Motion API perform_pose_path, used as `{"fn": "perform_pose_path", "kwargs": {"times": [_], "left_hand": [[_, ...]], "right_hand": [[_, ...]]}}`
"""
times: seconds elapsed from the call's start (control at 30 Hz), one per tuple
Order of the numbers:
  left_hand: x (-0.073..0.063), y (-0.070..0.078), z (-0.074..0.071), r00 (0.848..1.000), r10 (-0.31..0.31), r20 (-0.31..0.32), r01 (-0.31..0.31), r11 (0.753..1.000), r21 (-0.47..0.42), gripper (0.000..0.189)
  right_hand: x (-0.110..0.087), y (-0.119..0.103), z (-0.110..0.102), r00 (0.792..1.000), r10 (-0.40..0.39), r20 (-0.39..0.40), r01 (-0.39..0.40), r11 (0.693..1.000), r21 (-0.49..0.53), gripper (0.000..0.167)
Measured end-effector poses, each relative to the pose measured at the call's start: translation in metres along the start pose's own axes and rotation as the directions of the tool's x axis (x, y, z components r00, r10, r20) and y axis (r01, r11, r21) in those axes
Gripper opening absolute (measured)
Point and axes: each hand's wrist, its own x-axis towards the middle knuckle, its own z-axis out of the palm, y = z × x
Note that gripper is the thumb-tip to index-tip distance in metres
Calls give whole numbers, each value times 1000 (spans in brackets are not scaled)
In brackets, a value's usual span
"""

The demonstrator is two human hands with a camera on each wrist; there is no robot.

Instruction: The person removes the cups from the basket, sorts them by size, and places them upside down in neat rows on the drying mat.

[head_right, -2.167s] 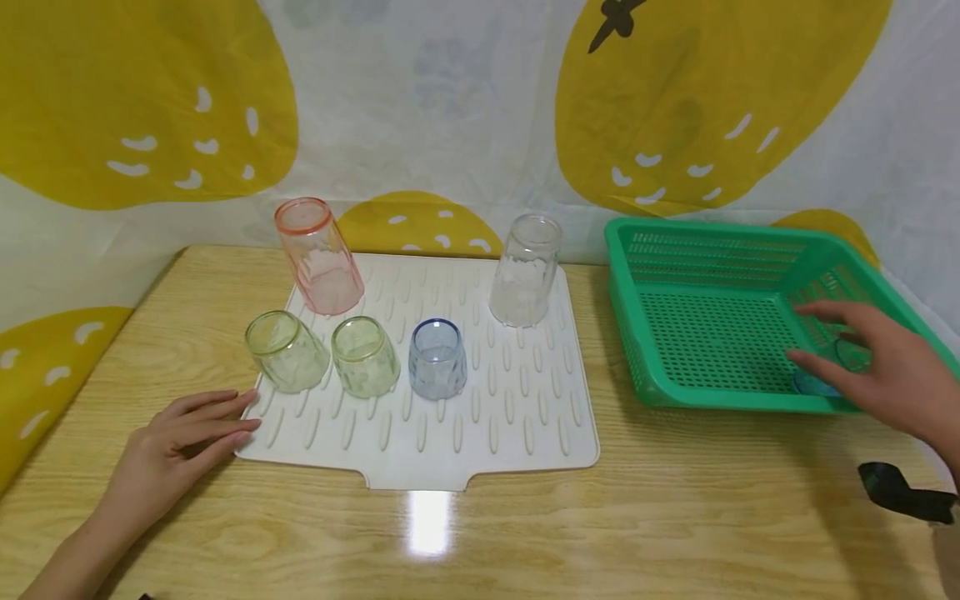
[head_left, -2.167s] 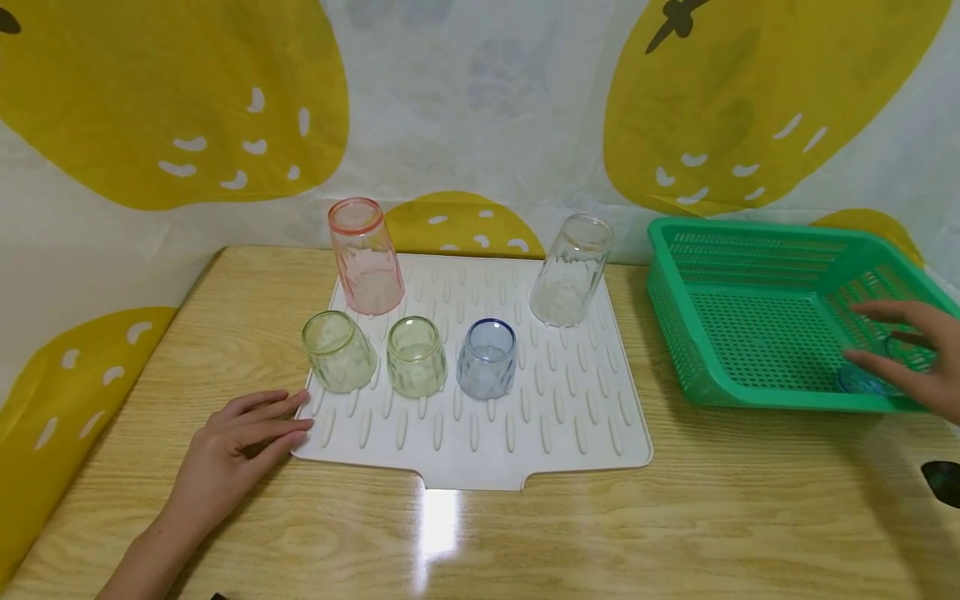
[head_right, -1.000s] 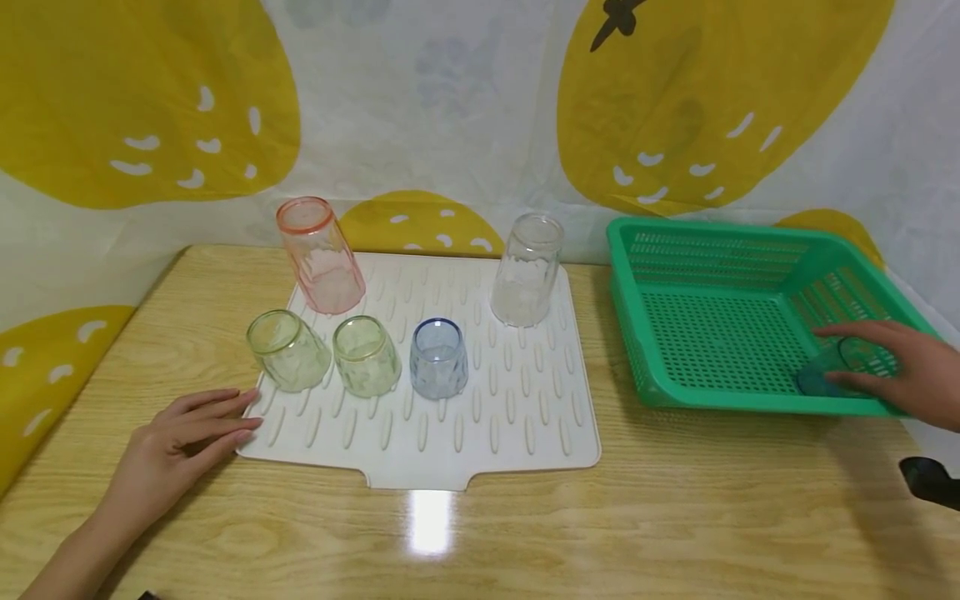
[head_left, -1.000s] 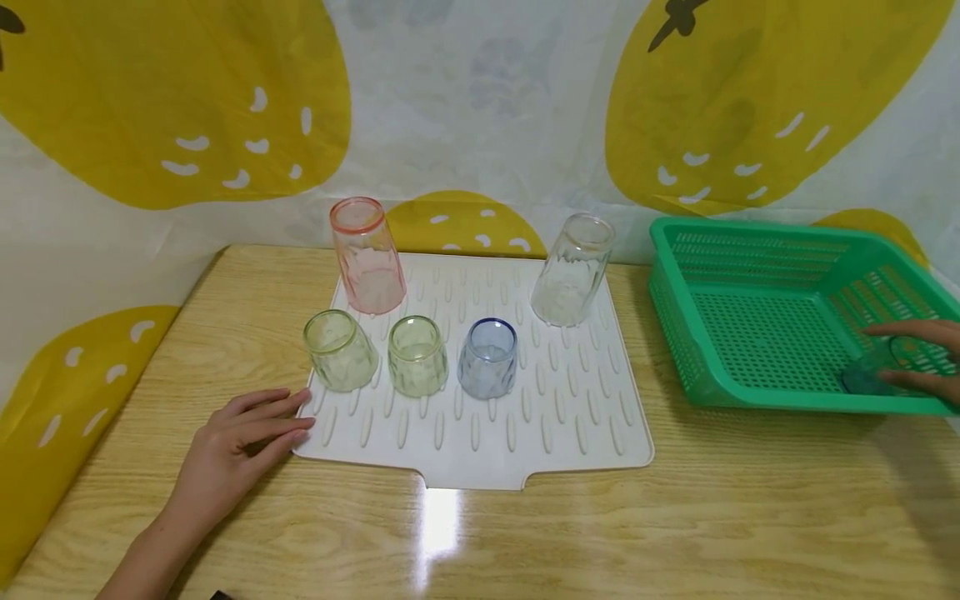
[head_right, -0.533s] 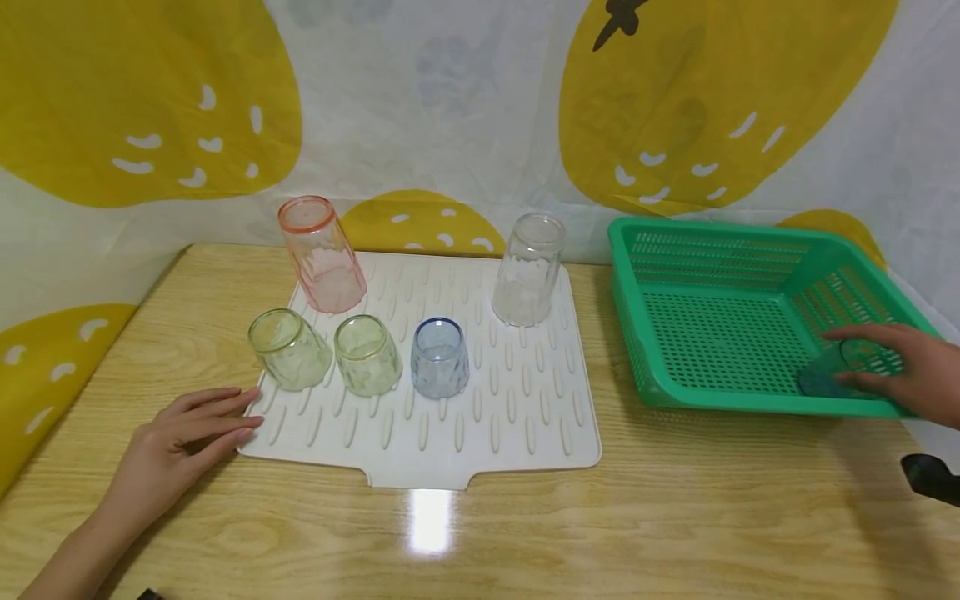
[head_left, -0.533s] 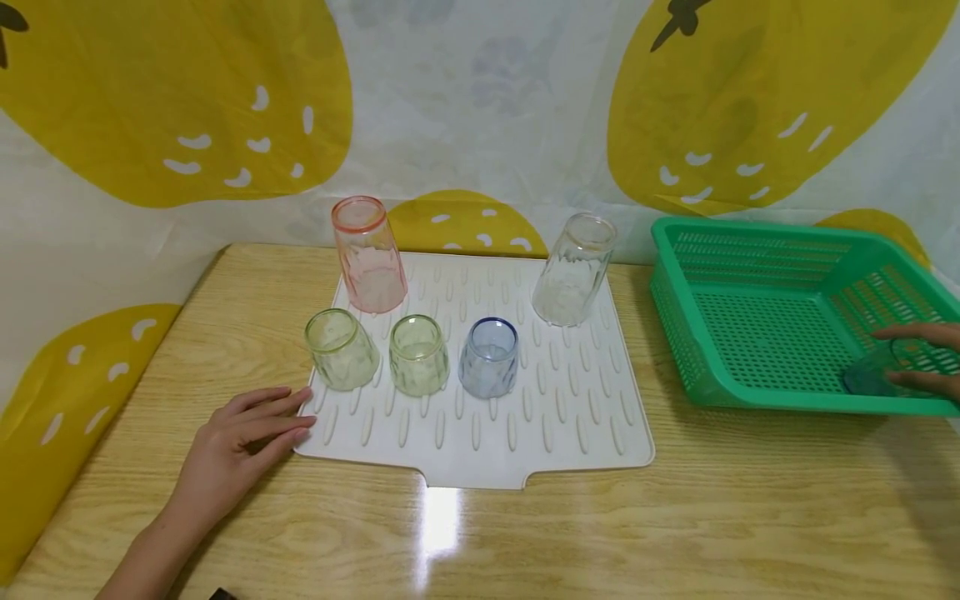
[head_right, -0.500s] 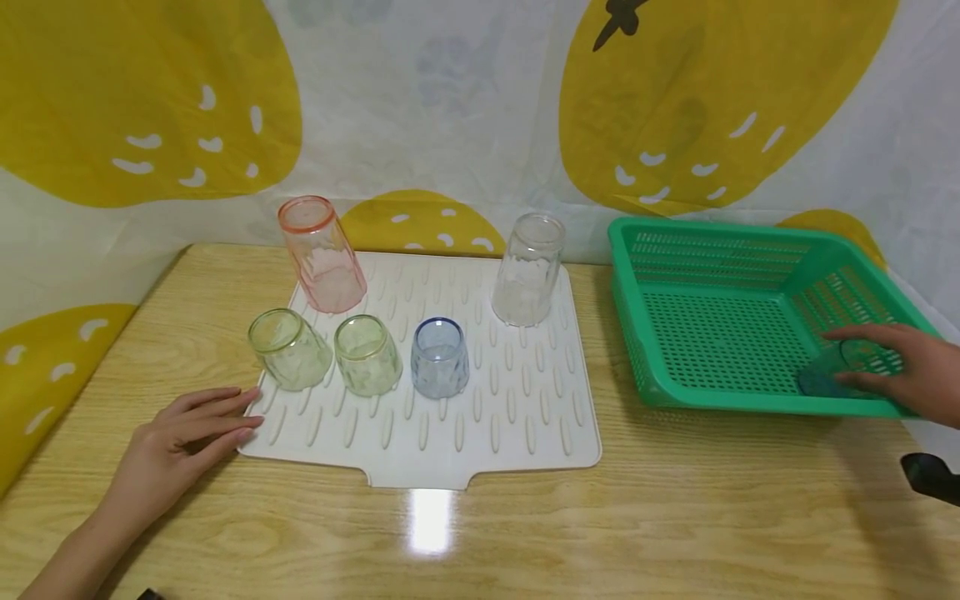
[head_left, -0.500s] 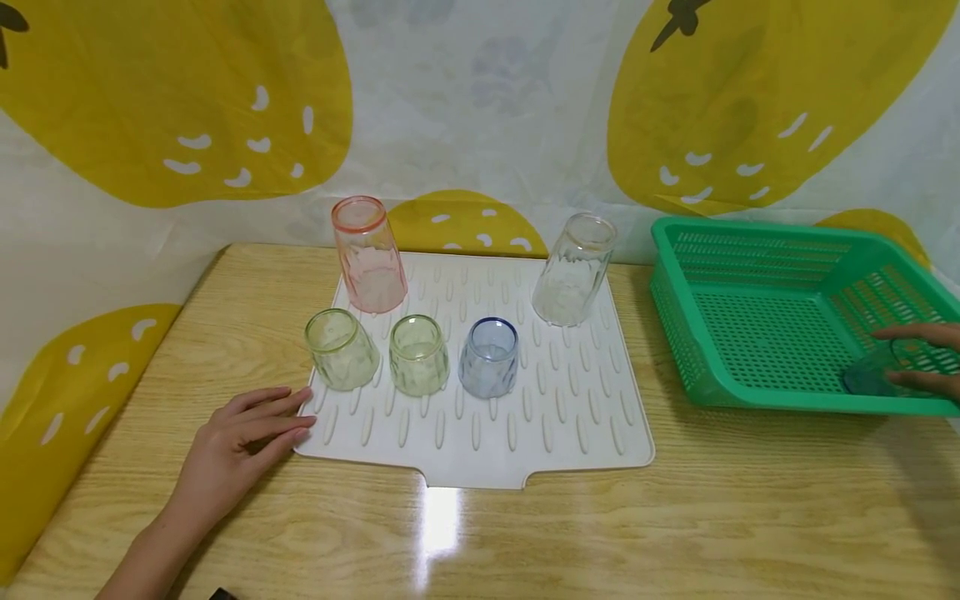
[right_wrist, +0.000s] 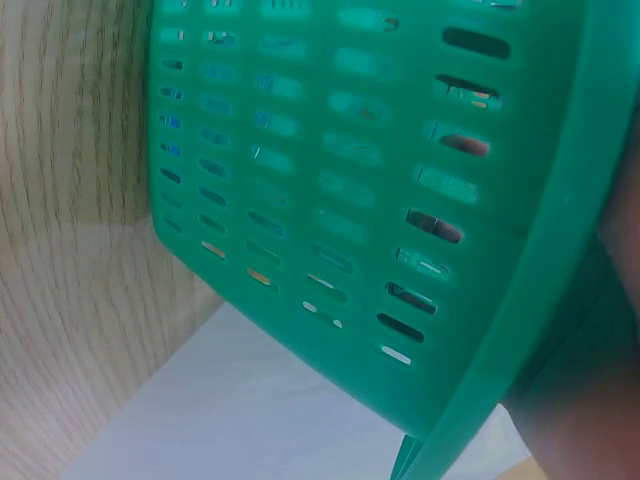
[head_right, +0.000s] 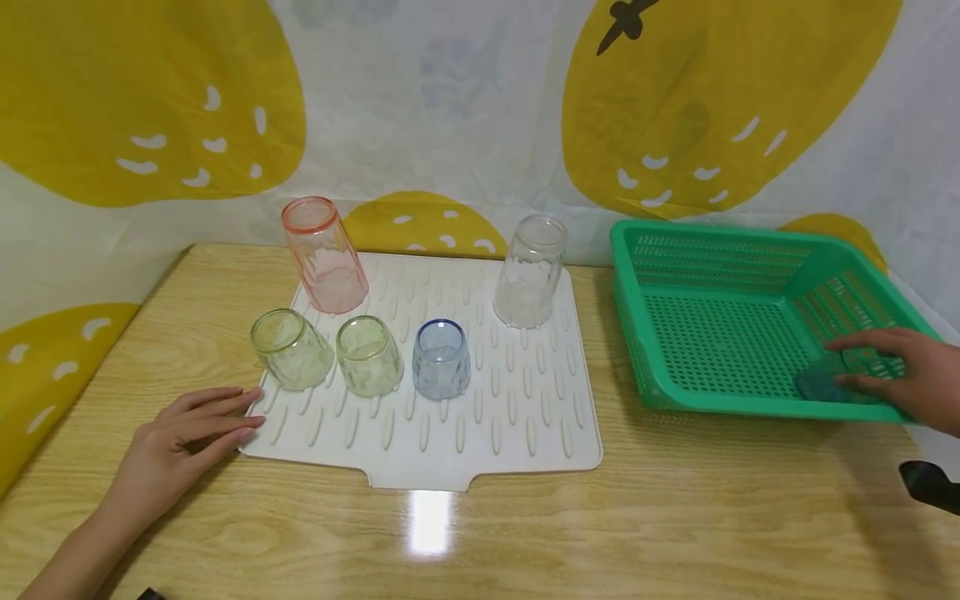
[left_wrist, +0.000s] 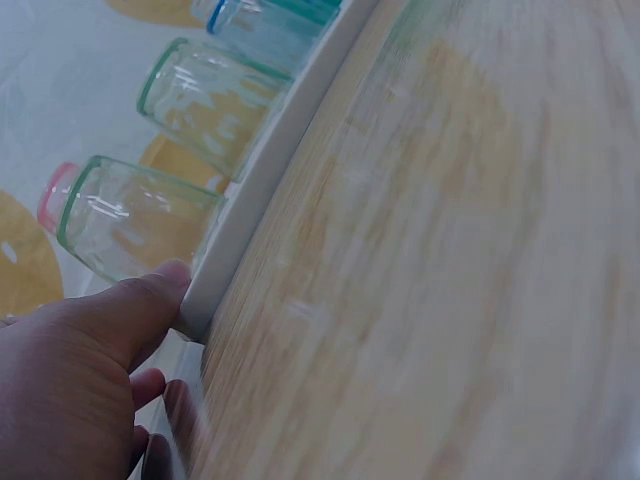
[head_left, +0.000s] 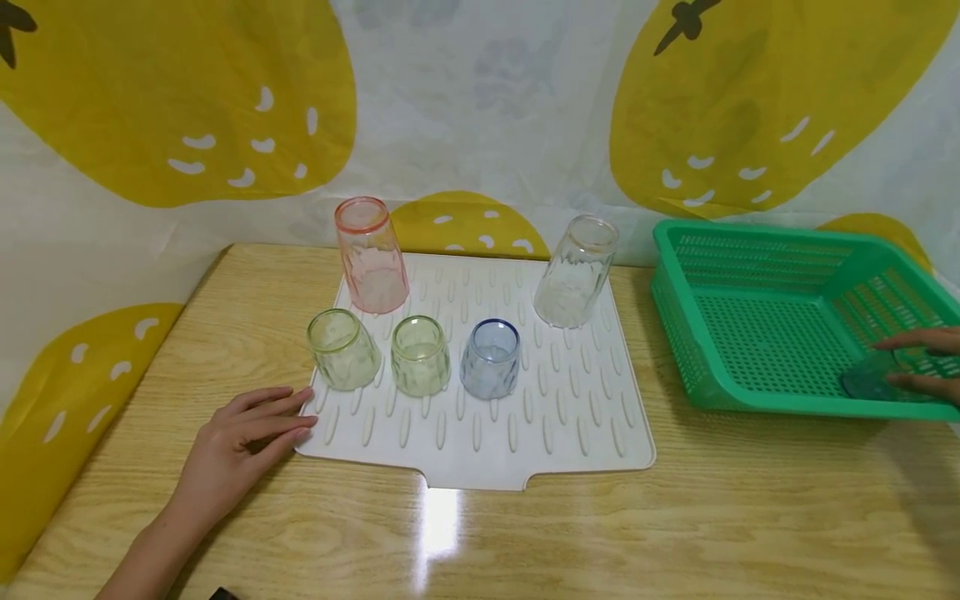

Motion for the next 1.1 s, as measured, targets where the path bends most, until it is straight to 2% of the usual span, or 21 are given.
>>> {"fn": "perform_pose_path", "kwargs": {"times": [0.13, 0.23, 0.33, 0.4, 0.5, 0.73, 1.1], "left_hand": [[0, 0, 0, 1000, 2, 2, -2, 1000, -2, 34], [0, 0, 0, 1000, 2, 2, -2, 1000, 6, 34], [0, 0, 0, 1000, 6, -1, -6, 1000, 12, 35], [0, 0, 0, 1000, 6, -3, -6, 1000, 14, 34], [0, 1, 0, 1000, -5, 1, 5, 1000, 17, 34], [-1, 1, 1, 1000, -4, 3, 4, 1000, 20, 34], [0, -1, 1, 1000, 25, 0, -25, 999, 20, 34]], "right_hand": [[-1, -4, -1, 999, -25, -46, 26, 1000, 11, 53], [1, -10, -4, 997, -33, -67, 34, 999, 7, 38], [6, -19, -8, 997, -14, -72, 13, 1000, -9, 31], [9, -26, -11, 998, 27, -64, -29, 999, -23, 28], [14, -40, -15, 993, 58, -106, -61, 998, -25, 26], [25, -70, -30, 980, 122, -158, -121, 993, 13, 37], [30, -103, -33, 969, 113, -218, -93, 991, 100, 36]]}}
